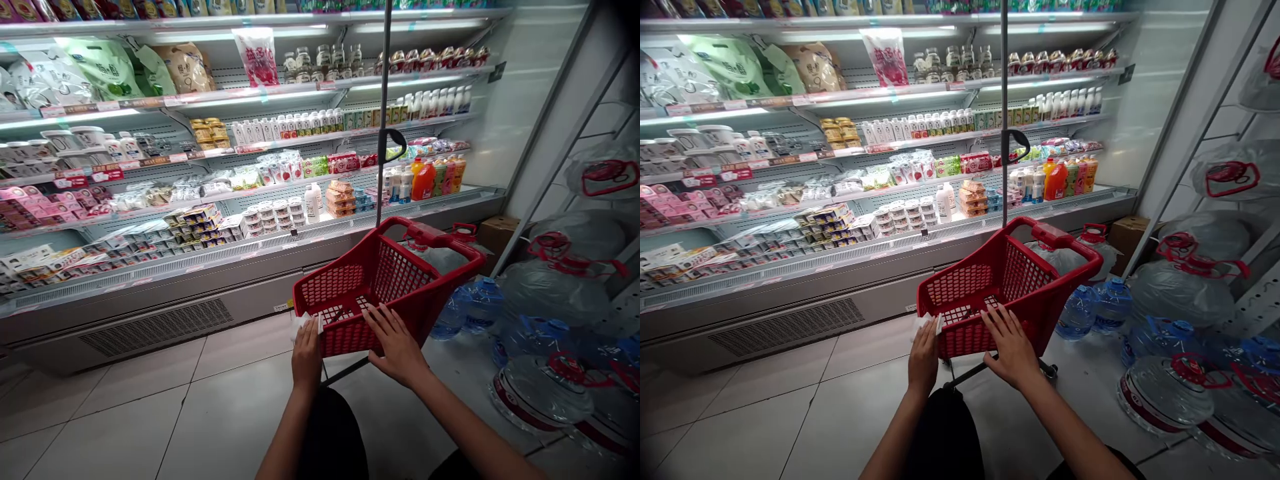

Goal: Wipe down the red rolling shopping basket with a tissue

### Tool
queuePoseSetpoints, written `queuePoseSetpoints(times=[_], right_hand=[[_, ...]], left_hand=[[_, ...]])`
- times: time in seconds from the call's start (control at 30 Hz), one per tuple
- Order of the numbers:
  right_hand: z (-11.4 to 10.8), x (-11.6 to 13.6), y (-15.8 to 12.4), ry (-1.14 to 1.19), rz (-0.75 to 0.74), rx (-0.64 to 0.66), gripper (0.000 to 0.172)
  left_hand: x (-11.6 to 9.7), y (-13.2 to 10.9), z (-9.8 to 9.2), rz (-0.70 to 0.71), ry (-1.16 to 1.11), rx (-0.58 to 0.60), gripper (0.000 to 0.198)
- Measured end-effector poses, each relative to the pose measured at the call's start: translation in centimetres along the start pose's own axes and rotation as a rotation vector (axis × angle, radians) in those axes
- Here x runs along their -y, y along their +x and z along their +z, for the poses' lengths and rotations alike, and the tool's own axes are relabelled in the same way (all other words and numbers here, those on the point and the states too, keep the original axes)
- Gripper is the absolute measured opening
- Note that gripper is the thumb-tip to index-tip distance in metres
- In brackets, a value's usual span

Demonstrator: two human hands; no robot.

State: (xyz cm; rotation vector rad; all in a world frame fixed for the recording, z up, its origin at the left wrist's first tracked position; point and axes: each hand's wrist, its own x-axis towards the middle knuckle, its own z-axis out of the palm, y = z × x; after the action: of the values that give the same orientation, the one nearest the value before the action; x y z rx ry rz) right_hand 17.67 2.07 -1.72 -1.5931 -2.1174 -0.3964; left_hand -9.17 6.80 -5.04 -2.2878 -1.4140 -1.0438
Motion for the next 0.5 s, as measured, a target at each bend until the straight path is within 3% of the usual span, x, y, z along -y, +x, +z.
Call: queuePoseSetpoints(times=[0.17, 0.27, 0.37, 0.5], right_hand=[[-0.2, 3.6, -0.3, 0.015, -0.016, 0.007, 0.097], [-0.5, 4.4, -0.5, 0.009, -0.040, 0.009, 0.098], [-1.4, 2.7, -0.3, -0.020, -0.073, -0.017, 0.094], [-2.8, -2.2, 0.4, -0.068, -0.008, -0.097, 0.087]], left_hand=[[-3.6, 1.2, 1.0, 0.098, 0.012, 0.016, 0.080], [-4.9, 1.6, 1.2, 0.149, 0.012, 0.021, 0.080], [-4.1, 1.3, 0.3, 0.237, 0.014, 0.042, 0.078], [-1.6, 1.0, -1.1, 0.278, 0.009, 0.054, 0.078]])
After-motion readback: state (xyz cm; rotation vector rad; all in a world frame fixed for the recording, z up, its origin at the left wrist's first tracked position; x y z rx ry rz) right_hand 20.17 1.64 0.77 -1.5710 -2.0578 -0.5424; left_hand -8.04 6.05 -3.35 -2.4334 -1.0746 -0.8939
